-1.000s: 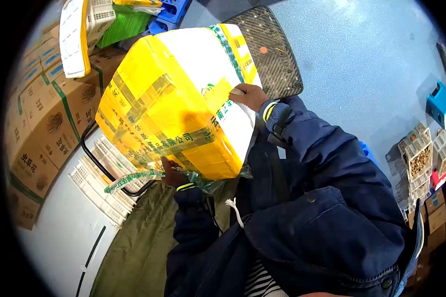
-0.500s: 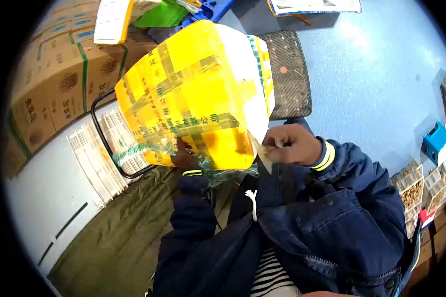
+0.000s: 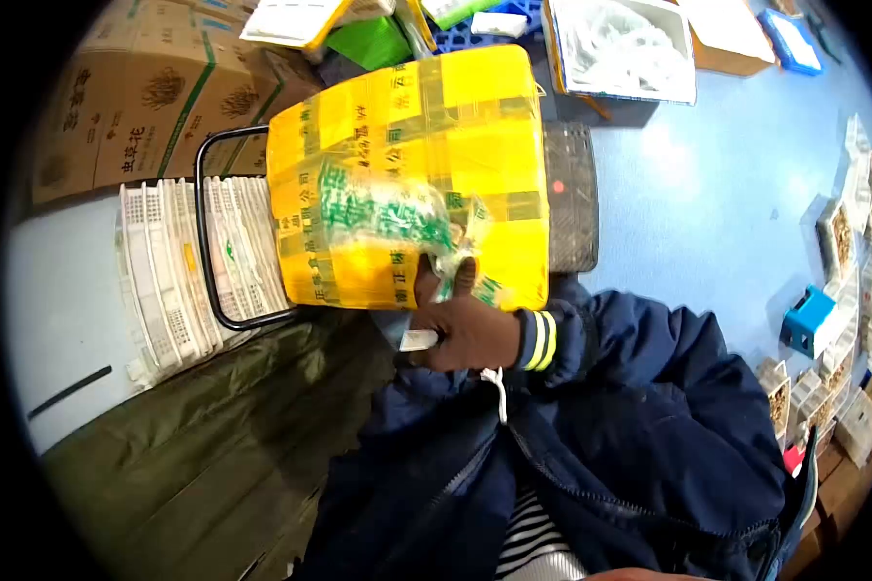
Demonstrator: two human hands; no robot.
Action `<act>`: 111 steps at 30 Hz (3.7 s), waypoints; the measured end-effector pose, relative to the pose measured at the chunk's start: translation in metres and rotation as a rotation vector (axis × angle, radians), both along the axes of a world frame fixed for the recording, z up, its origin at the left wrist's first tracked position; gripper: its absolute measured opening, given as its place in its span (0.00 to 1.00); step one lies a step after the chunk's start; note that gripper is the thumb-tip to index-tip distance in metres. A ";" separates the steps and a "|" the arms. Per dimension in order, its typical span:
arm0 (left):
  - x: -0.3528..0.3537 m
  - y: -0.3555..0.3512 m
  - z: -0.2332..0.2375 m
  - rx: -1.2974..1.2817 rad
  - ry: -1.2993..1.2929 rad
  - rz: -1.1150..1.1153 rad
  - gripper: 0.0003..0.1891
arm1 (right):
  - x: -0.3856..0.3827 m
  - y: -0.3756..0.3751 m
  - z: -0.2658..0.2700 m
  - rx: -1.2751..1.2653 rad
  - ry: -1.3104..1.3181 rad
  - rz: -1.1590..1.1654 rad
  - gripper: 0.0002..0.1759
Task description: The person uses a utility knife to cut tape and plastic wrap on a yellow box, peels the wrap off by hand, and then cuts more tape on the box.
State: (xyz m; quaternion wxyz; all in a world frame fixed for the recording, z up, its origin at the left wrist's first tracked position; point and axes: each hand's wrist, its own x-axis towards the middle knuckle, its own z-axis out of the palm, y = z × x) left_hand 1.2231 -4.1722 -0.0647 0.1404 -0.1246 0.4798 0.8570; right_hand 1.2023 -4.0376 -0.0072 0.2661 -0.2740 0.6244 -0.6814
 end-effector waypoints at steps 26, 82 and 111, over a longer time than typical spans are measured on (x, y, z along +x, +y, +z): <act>0.016 -0.175 0.038 0.163 0.387 0.167 0.15 | -0.184 -0.080 -0.070 1.285 0.904 0.064 0.10; 0.095 -0.475 0.111 -0.352 0.347 0.983 0.10 | -0.186 -0.250 -0.077 1.132 0.716 0.018 0.10; 0.147 -0.472 -0.041 -0.368 -0.333 0.479 0.15 | -0.150 -0.399 -0.117 1.113 0.523 0.327 0.15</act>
